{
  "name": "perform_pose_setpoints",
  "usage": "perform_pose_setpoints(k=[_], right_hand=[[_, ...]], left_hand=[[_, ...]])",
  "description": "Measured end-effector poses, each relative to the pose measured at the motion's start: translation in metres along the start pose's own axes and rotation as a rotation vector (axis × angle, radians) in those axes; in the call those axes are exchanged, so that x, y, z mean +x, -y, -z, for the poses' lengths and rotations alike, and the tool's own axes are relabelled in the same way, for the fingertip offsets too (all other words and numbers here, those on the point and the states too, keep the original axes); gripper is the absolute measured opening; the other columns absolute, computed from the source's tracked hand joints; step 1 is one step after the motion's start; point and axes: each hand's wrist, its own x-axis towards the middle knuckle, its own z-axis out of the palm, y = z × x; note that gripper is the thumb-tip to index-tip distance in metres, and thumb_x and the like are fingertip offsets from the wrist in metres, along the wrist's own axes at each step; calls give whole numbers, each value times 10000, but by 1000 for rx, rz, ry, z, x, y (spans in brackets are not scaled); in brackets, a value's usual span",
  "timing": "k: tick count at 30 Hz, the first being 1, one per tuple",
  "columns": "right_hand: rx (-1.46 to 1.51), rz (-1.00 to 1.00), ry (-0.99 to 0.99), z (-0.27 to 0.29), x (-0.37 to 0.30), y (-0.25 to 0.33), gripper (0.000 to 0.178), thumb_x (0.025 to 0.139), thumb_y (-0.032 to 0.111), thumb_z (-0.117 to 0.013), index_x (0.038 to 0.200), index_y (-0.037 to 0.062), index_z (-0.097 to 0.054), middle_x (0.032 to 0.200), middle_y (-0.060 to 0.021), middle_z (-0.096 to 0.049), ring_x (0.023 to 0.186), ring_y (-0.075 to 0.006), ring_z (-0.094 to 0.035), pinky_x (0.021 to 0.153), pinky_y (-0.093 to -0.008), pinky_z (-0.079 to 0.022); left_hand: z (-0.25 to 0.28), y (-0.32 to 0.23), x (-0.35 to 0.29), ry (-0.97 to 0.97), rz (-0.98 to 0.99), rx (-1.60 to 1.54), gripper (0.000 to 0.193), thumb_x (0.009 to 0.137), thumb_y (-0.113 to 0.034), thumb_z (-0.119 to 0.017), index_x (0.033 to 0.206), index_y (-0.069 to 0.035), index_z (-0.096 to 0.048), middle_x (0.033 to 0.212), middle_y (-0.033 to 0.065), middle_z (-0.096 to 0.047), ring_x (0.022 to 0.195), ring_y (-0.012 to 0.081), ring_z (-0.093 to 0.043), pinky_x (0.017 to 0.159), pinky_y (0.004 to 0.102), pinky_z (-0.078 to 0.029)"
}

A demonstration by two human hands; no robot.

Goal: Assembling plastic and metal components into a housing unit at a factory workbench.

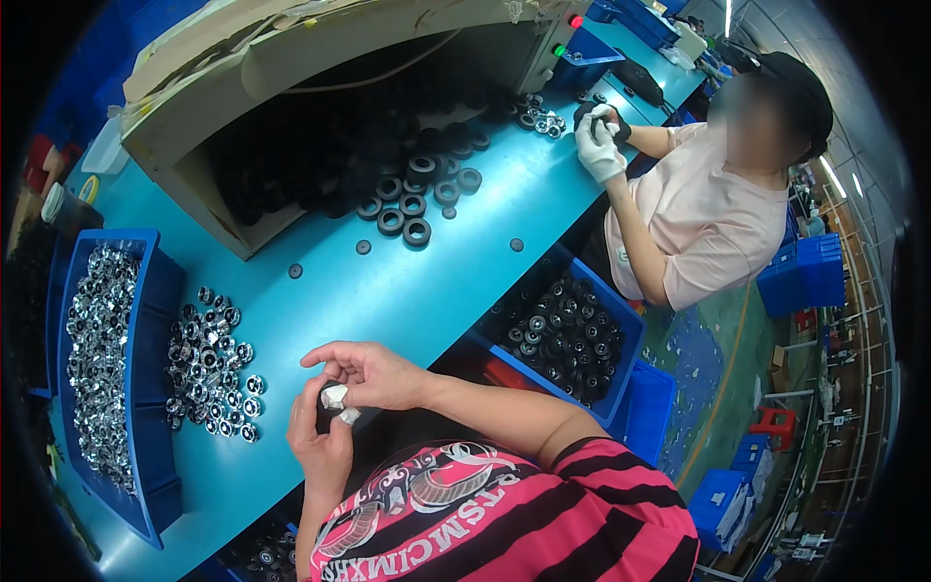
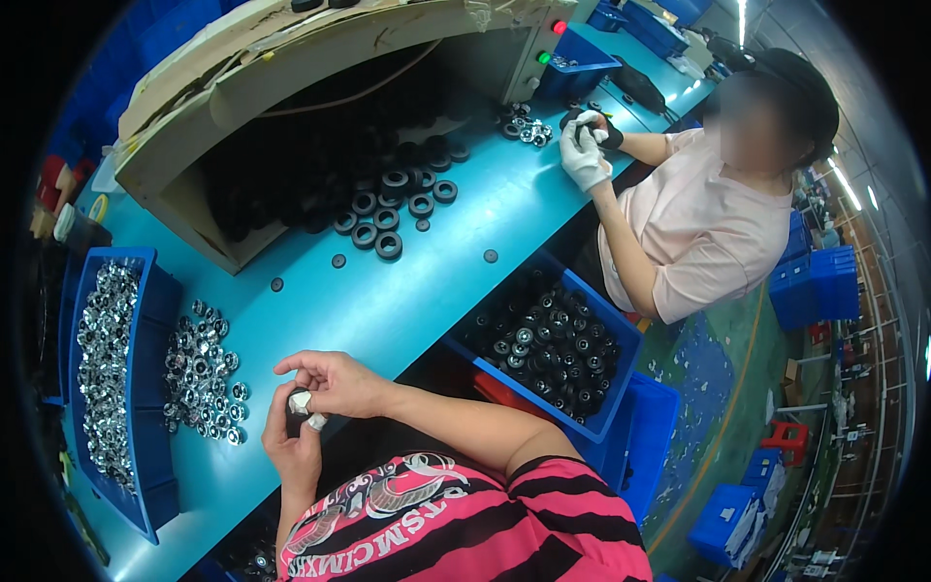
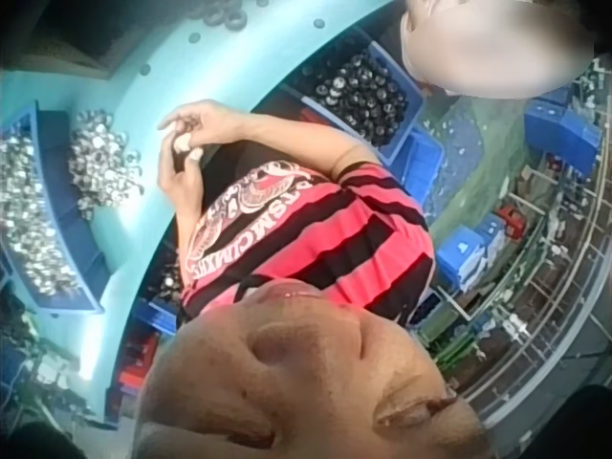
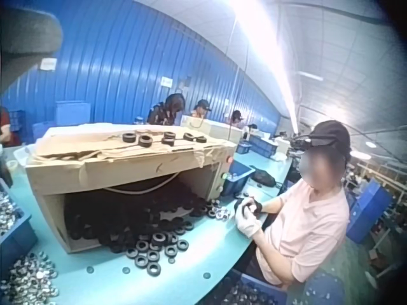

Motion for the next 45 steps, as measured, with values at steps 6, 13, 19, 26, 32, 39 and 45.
perform_pose_setpoints(k=[6, 13, 19, 26, 32, 39, 45], right_hand=[[-34, -12, 24, -1, -2, 3, 574, 875, -15, -701, 1425, 23, -540, 1038, -26, -654, 918, -78, -633, 821, -243, -523], [156, 15, 76, 4, -4, 2, 607, 847, -35, -677, 1436, 4, -532, 1063, -57, -669, 974, -117, -650, 906, -263, -529], [134, 6, 79, 5, -4, 7, 609, 847, -40, -676, 1438, 8, -535, 1072, -64, -676, 956, -112, -654, 888, -260, -530], [89, -7, 108, 9, -2, -1, 566, 880, -14, -708, 1420, 6, -541, 1003, -13, -613, 935, -75, -600, 873, -247, -514], [86, -7, 84, 10, -2, -4, 542, 877, -18, -721, 1394, 6, -558, 1005, -11, -613, 924, -74, -601, 849, -248, -520], [193, -62, -38, -4, -4, 2, 426, 930, -13, -685, 1346, 16, -597, 1063, -52, -632, 972, -148, -661, 873, -304, -574], [-6, 1, -82, -1, -6, -11, 375, 959, 0, -649, 1330, -26, -608, 1139, -88, -686, 992, -136, -660, 817, -274, -558]], left_hand=[[1, -10, 0, 20, 64, -102, 490, 905, -10, -700, 1374, 24, -559, 1181, 77, -659, 1054, 154, -641, 915, 290, -517], [3, -1, -6, -4, 134, -218, 584, 957, -112, -740, 1458, 17, -469, 1241, 96, -637, 1122, 171, -628, 991, 310, -498], [4, -3, -7, -17, 132, -229, 582, 950, -113, -750, 1451, 12, -481, 1212, 72, -632, 1093, 154, -623, 973, 301, -499], [2, -1, -6, -61, 107, -314, 560, 927, -133, -785, 1404, 12, -530, 1176, 58, -630, 1050, 139, -624, 915, 280, -511], [11, 4, -1, -74, 119, -358, 373, 1016, -198, -657, 1317, 14, -594, 1103, 60, -638, 981, 130, -617, 864, 271, -504], [20, 7, 4, -51, 215, -519, 305, 1051, -168, -577, 1284, 27, -607, 1094, 105, -681, 927, 181, -683, 784, 318, -585], [23, 9, 1, -2, 293, -765, 324, 1068, -148, -559, 1338, 29, -582, 1172, 134, -692, 971, 205, -714, 790, 339, -627]])
